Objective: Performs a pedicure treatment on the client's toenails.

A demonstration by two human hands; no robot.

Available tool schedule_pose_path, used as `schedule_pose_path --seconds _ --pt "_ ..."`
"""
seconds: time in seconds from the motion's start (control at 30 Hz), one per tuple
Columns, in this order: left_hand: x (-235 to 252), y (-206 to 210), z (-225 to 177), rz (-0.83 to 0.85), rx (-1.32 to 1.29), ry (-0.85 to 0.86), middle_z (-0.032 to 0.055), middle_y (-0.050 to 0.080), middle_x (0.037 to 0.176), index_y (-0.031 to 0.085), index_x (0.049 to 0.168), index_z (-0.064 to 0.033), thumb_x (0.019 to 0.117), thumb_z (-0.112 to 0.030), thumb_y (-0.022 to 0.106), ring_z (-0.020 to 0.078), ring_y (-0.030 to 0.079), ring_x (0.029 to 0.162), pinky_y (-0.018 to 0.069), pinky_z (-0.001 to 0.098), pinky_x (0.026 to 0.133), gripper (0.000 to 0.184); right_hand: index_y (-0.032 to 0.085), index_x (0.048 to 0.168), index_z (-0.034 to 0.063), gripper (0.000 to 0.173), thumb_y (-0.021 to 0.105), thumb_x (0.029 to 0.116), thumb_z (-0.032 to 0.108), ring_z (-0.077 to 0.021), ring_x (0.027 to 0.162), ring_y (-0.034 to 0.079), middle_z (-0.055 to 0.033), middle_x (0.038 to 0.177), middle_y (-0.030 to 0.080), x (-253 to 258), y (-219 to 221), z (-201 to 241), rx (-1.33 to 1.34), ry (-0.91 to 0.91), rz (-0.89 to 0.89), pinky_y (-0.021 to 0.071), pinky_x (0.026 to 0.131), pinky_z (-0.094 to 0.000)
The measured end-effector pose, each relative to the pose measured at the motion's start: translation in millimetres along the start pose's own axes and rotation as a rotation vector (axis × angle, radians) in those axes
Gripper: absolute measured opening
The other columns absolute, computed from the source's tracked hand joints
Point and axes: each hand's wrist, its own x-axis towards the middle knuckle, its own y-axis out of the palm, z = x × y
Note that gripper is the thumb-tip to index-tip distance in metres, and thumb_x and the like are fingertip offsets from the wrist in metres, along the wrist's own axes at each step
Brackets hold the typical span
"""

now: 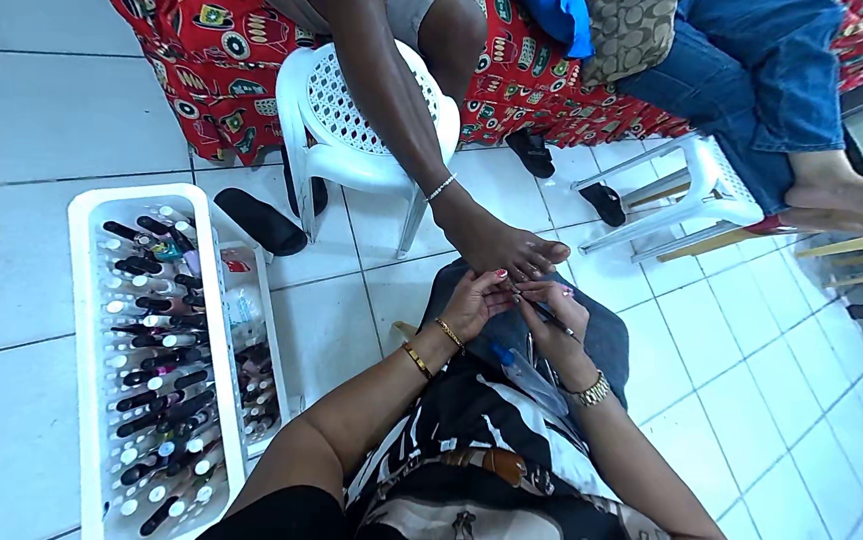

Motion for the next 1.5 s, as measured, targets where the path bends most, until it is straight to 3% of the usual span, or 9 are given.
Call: schedule_pose_path --seconds 0.27,0.43,0.6,0.77,1.13,1.37,1.5 --pt "0.2 -1.9 0.5 -0.001 0.010 0.016 0.0052 0.065 0.090 0.047 0.123 -0.0117 0.1041 -0.011 0.054 0.0161 0.068 0.075 0.0599 0.0315 0.075 0.020 0.067 0.082 -0.0025 0.012 0.069 0.0893 0.007 -0.0153 0.090 0.072 -0.0160 0.092 0.074 1.2 8.3 -4.3 -0.027 -0.051 -0.043 0.0564 0.081 -0.0217" --pt "0.6 -3.3 2.2 0.012 0.046 0.034 0.0039 0.065 0.088 0.048 0.124 -0.0124 0.1032 -0.011 0.054 0.0145 0.067 0.074 0.0591 0.0303 0.073 0.022 0.066 0.076 -0.0021 0.014 0.065 0.0881 0.005 -0.0172 0.083 0.071 -0.0168 0.090 0.073 4.8 -5.9 1.8 -0.003 -0.056 0.079 0.0567 0.074 -0.0249" --pt "0.9 -2.4 1.6 0.005 0.020 0.033 0.0037 0.065 0.087 0.048 0.120 -0.0125 0.1029 -0.010 0.055 0.0143 0.067 0.073 0.0591 0.0290 0.072 0.018 0.065 0.076 -0.0009 0.013 0.067 0.0879 0.005 -0.0154 0.089 0.070 -0.0152 0.091 0.071 8.9 -2.8 -2.7 0.024 -0.071 0.053 0.0557 0.079 -0.0224" --pt "1.6 -2.9 1.1 0.007 0.024 0.022 0.0031 0.063 0.084 0.048 0.118 -0.0130 0.1029 -0.010 0.055 0.0145 0.067 0.071 0.0592 0.0300 0.072 0.017 0.065 0.073 -0.0005 0.016 0.065 0.0872 0.005 -0.0168 0.085 0.069 -0.0154 0.087 0.071 13.1 -7.4 -3.1 0.005 -0.101 0.111 0.0555 0.075 -0.0238" --pt "1.5 -2.9 -0.2 0.005 0.002 0.020 0.0028 0.064 0.084 0.049 0.115 -0.0136 0.1022 -0.009 0.055 0.0144 0.067 0.071 0.0597 0.0301 0.071 0.015 0.065 0.077 -0.0019 0.013 0.067 0.0881 0.005 -0.0136 0.094 0.070 -0.0147 0.093 0.071 9.7 -9.1 -2.8 0.102 -0.030 0.091 0.0556 0.084 -0.0212" --pt "-0.4 -4.1 1.3 0.006 0.017 0.036 0.0016 0.063 0.081 0.049 0.117 -0.0140 0.1019 -0.009 0.054 0.0138 0.067 0.070 0.0594 0.0301 0.072 0.017 0.065 0.075 -0.0019 0.015 0.065 0.0880 0.005 -0.0168 0.086 0.069 -0.0159 0.090 0.070 11.7 -9.4 -3.8 0.059 -0.051 0.125 0.0555 0.077 -0.0246" --pt "-0.4 -2.6 0.2 0.005 0.014 0.029 0.0021 0.064 0.083 0.050 0.116 -0.0137 0.1027 -0.009 0.054 0.0135 0.067 0.071 0.0595 0.0296 0.072 0.015 0.066 0.076 -0.0015 0.013 0.068 0.0873 0.006 -0.0117 0.091 0.070 -0.0125 0.092 0.072 13.2 -11.7 -1.6 0.155 0.026 0.105 0.0566 0.083 -0.0224"
